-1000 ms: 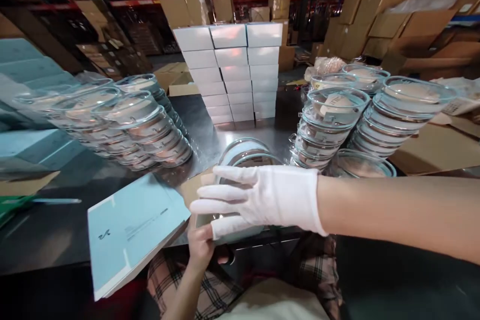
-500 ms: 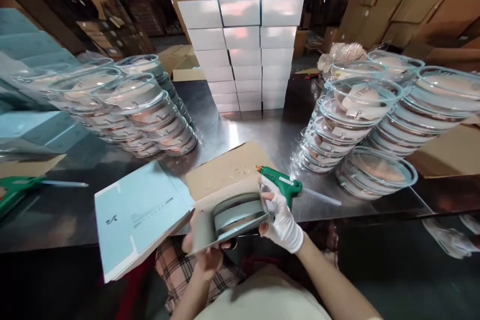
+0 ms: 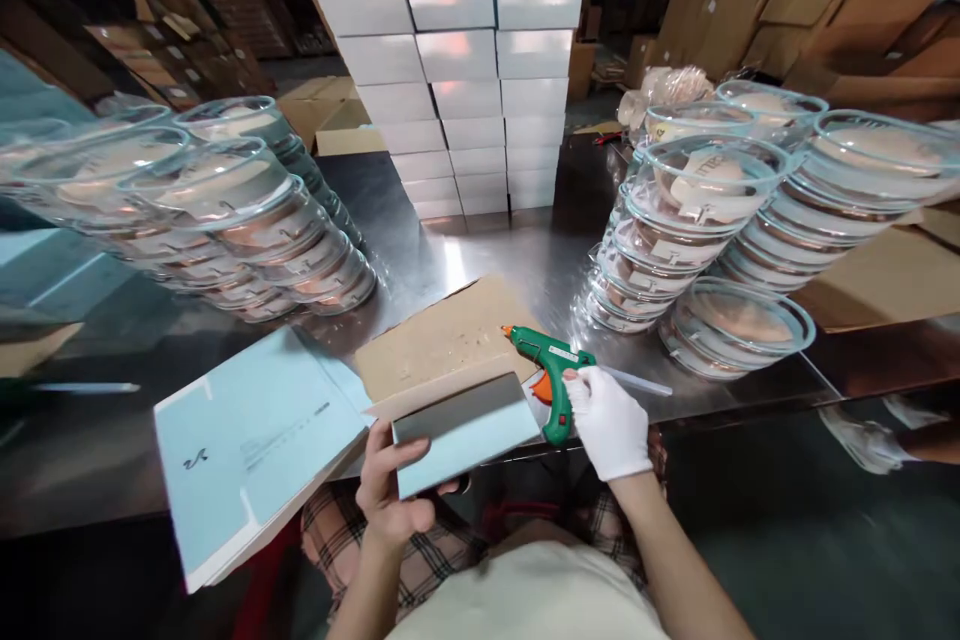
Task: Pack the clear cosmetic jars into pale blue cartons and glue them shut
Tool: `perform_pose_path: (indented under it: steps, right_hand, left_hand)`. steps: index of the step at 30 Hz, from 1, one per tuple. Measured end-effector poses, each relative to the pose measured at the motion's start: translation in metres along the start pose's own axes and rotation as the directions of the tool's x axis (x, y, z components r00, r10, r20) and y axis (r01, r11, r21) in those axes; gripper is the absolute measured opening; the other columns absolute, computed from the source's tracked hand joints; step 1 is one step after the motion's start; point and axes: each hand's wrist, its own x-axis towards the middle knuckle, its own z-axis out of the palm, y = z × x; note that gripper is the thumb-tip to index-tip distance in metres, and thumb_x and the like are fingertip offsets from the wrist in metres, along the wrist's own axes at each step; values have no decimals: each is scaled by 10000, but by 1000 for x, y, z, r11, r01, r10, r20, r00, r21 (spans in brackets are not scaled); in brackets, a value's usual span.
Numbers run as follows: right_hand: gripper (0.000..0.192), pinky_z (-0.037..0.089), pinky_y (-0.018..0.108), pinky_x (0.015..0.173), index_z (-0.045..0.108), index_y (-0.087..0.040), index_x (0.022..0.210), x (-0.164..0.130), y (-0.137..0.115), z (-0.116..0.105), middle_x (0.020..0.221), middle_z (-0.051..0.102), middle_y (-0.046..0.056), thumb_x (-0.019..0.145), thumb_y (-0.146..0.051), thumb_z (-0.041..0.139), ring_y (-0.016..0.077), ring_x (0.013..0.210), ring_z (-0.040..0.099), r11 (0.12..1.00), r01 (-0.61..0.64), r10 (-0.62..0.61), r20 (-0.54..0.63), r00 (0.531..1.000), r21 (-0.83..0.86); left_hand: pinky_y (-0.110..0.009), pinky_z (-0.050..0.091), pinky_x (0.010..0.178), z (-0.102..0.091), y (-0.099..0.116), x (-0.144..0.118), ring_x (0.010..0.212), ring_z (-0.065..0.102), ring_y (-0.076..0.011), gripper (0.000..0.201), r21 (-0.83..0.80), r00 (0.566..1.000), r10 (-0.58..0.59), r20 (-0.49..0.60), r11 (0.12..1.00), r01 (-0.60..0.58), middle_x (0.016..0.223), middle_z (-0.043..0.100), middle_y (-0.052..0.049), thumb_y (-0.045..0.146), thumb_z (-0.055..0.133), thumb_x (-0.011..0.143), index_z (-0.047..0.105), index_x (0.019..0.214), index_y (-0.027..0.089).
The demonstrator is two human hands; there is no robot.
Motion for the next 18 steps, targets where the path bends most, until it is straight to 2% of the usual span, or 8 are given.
perform_pose_path:
  steps: [2, 4, 7, 10, 12, 15, 16, 18]
  right_hand:
    - [388, 506, 560, 970, 661, -182, 856, 11, 5, 5, 942, 741, 186, 832, -565, 713, 420, 1029, 729, 980, -130, 137, 40, 990, -152]
    - [391, 514, 519, 951, 676, -160, 919, 19, 7, 16, 1007, 745, 209, 730, -472, 819, 420, 1035, 730, 972, -181, 193, 74, 978, -148]
    - [351, 545, 409, 849, 680, -159, 964, 24, 11, 30, 957, 760, 157, 717, -385, 787, 354, 968, 737, 982, -187, 188, 99, 977, -23]
    - [317, 537, 327, 614, 653, -168, 911, 15, 20, 34, 702, 698, 62, 775, -454, 673, 262, 703, 700, 974, -165, 146, 128, 981, 158]
    - [380, 530, 311, 548, 616, -182, 967, 2, 23, 33, 688, 681, 32, 786, -516, 639, 220, 618, 658, 944, -128, 110, 75, 991, 303]
    - [398, 581, 317, 605, 598, -210, 961, -21, 23, 25, 783, 712, 31, 758, -524, 733, 188, 628, 655, 834, 24, 29, -87, 996, 551]
    - [357, 589, 319, 615, 614, -212, 917, -28, 22, 20, 772, 711, 31, 775, -510, 750, 182, 618, 650, 810, 76, -23, -97, 995, 582]
    - [273, 601, 327, 609, 673, -218, 893, -39, 17, 8, 728, 701, 29, 878, -490, 688, 184, 589, 644, 837, 186, -195, -38, 980, 515]
  left_hand:
    - [-427, 564, 1003, 3, -2, -1, 1102, 706, -298, 561, 34, 1000, -6, 10, 999, 6, 863, 701, -54, 755, 786, 744, 769, 972, 243]
    - [-426, 540, 1045, 5, 1, -1, 1041, 717, -276, 443, 39, 1000, -12, -17, 999, 13, 811, 687, -27, 644, 826, 758, 756, 948, 250]
    - [-463, 503, 1103, 0, 19, 1, 1016, 707, -277, 415, 40, 993, -79, -84, 996, 82, 821, 687, -11, 605, 833, 748, 747, 959, 258]
    - [-449, 483, 1103, -13, 41, 6, 1206, 646, -307, 375, 27, 952, -294, -90, 954, 297, 983, 727, -40, 555, 802, 807, 745, 1039, 265]
    - [-399, 516, 1019, -19, 53, 10, 1189, 649, -293, 330, 12, 892, -449, -55, 893, 450, 1060, 733, -51, 525, 776, 847, 745, 1045, 262]
    - [-345, 546, 888, -16, 60, 16, 1004, 691, -252, 331, 12, 821, -571, 27, 821, 571, 1042, 731, -53, 515, 798, 836, 753, 1018, 243]
    - [-343, 548, 876, -12, 61, 18, 981, 694, -249, 336, 17, 808, -586, 54, 810, 586, 1032, 729, -55, 512, 806, 831, 755, 1018, 237]
    - [-352, 548, 890, -4, 62, 21, 998, 693, -257, 333, 30, 800, -592, 93, 805, 592, 1049, 725, -63, 498, 804, 840, 754, 1037, 234]
